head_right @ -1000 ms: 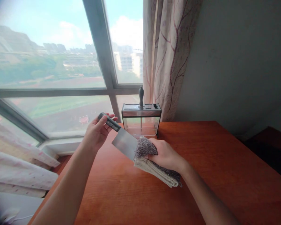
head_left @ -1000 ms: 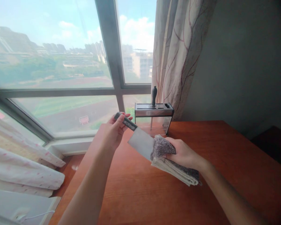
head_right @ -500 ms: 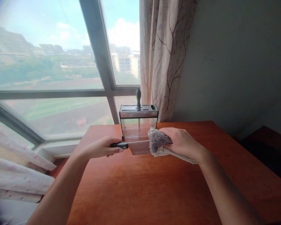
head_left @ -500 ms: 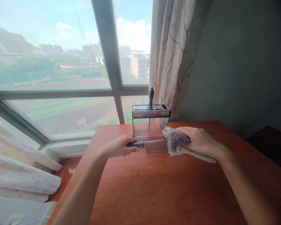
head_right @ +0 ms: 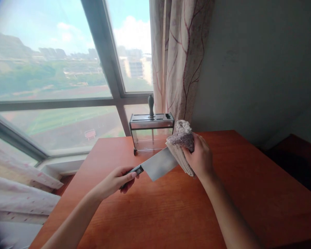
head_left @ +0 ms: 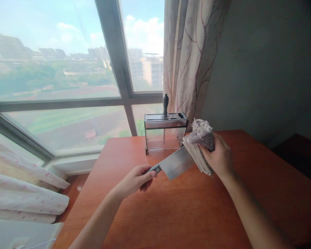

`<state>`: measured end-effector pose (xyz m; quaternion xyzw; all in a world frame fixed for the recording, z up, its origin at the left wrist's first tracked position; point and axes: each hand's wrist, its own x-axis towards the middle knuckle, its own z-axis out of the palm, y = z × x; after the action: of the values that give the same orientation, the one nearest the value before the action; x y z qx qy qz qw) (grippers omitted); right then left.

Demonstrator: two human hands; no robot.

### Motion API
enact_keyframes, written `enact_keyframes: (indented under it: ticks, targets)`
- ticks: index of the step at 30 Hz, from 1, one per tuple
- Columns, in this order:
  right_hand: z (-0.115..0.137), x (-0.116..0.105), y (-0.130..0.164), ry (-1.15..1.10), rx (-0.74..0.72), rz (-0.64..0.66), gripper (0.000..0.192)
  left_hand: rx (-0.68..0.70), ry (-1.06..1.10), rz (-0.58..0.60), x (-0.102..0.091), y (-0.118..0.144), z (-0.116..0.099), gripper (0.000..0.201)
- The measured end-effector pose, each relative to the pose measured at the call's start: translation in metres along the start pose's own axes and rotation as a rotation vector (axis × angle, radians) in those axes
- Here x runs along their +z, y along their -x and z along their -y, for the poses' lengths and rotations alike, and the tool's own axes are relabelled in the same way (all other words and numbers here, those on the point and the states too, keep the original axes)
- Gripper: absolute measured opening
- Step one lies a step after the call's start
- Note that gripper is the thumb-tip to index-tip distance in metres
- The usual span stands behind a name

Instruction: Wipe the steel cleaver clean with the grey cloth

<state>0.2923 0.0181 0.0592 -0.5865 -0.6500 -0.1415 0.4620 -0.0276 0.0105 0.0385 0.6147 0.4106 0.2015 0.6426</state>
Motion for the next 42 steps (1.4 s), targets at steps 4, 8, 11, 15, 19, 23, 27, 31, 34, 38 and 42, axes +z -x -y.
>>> enact_keyframes:
  ticks: [4,8,11,15,19,23,27,31,34,38,42]
  targets:
    - [0.011,0.008,0.006,0.135,-0.123,-0.167,0.041,-0.02,0.111,-0.084,0.007,0.001,0.009,0.037]
    - [0.028,0.015,0.014,0.119,-0.163,-0.238,0.045,0.013,0.176,-0.15,0.013,0.001,0.015,0.036]
    - [0.048,0.028,0.025,0.133,-0.153,-0.075,0.047,0.043,0.186,-0.17,0.019,-0.002,0.019,0.036]
    - [0.078,0.045,0.047,0.106,-0.126,0.102,0.05,0.053,0.2,-0.232,0.02,-0.005,0.022,0.034]
    - [0.102,0.046,0.064,-0.006,-0.174,0.217,0.048,0.078,0.201,-0.247,0.014,-0.005,0.023,0.033]
    - [0.104,0.039,0.062,-0.03,-0.162,0.295,0.044,0.098,0.18,-0.213,0.01,-0.004,0.025,0.032]
    - [0.074,0.035,0.037,0.079,-0.095,0.199,0.043,0.089,0.154,-0.167,0.012,-0.002,0.026,0.031]
    - [0.044,0.033,0.015,0.176,-0.024,0.067,0.042,0.072,0.121,-0.14,0.015,0.002,0.023,0.032]
    - [0.043,0.036,0.018,0.182,-0.02,0.041,0.042,0.067,0.11,-0.138,0.016,0.004,0.02,0.033]
    - [0.069,0.043,0.048,0.091,-0.051,0.145,0.045,0.055,0.106,-0.162,0.014,0.005,0.02,0.032]
    - [0.101,0.041,0.074,-0.055,-0.06,0.247,0.048,0.08,0.112,-0.166,0.01,0.003,0.023,0.032]
